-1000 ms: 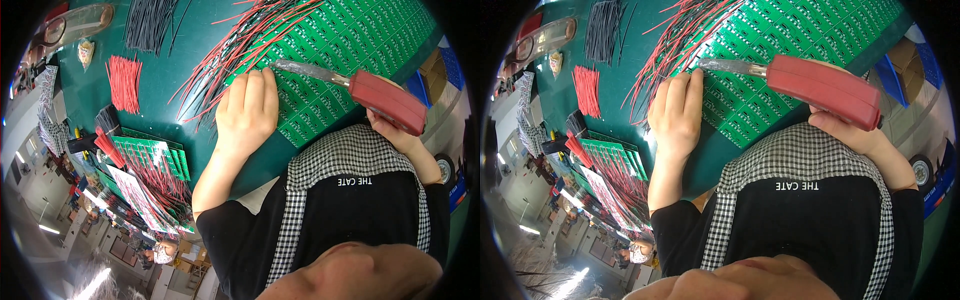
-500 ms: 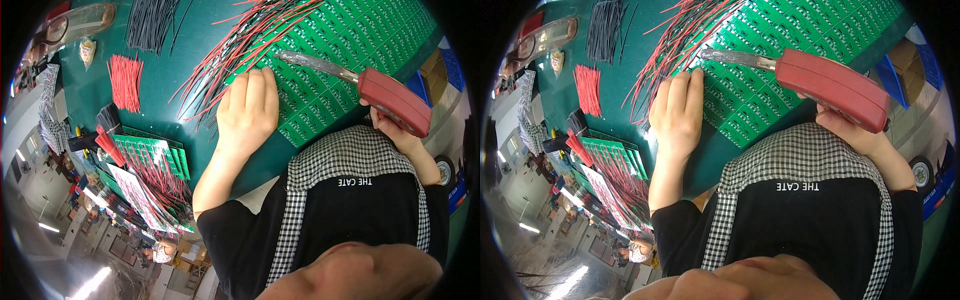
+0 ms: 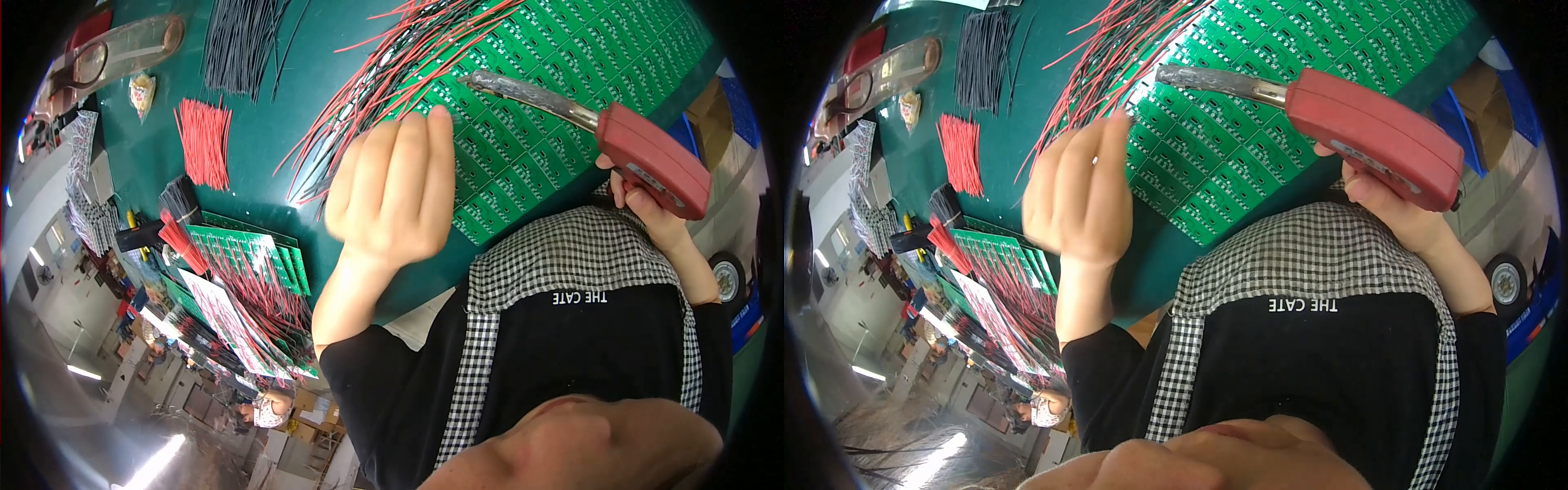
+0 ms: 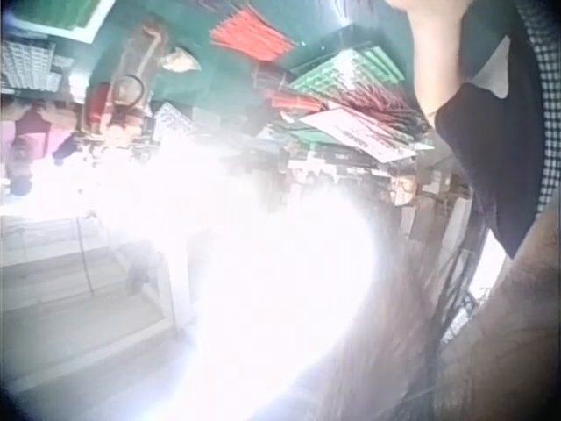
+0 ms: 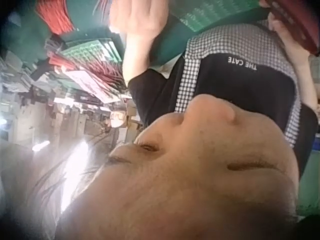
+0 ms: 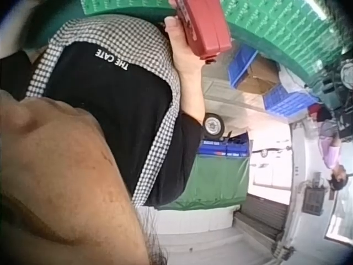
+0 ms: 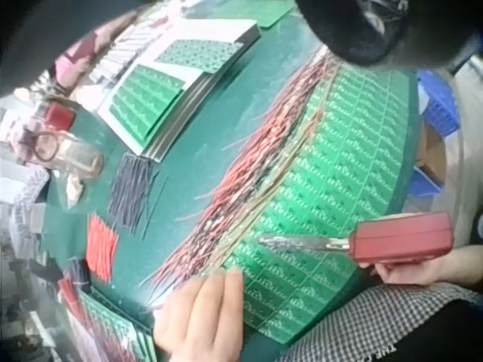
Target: Assembling circuit boards by preparing and attaching wires using a handheld heat tool at a factory workbench.
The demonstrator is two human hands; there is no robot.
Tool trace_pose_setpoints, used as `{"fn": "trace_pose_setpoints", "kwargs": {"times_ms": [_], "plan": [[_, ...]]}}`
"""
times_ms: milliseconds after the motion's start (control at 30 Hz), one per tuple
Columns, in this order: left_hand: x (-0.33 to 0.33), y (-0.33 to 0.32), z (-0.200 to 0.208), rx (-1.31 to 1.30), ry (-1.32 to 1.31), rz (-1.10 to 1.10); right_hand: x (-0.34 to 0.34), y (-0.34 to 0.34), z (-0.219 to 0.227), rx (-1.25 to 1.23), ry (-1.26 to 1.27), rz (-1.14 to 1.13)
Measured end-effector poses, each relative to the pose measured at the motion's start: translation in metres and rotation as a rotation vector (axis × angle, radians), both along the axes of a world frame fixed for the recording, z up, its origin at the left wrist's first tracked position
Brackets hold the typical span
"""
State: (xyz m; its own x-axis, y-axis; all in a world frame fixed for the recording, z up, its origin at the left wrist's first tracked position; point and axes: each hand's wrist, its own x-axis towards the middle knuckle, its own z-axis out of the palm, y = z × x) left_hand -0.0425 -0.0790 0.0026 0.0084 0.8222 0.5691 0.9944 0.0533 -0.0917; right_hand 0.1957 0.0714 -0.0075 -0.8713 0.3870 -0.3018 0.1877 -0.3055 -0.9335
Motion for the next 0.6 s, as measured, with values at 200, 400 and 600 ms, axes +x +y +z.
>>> {"fn": "trace_pose_setpoints", "kwargs": {"times_ms": [200,400,600], "plan": [[0.000,0.000,-0.018,-0.241,-0.134,0.000,0.003,0.002,-0.001,0.076,-0.055,0.086],[0.000,0.000,-0.020,-0.236,-0.195,-0.041,0.005,0.002,-0.002,0.059,-0.034,0.105],[0.000,-0.001,-0.018,-0.257,-0.198,-0.015,0.005,-0.005,-0.004,0.083,-0.039,0.006]]}}
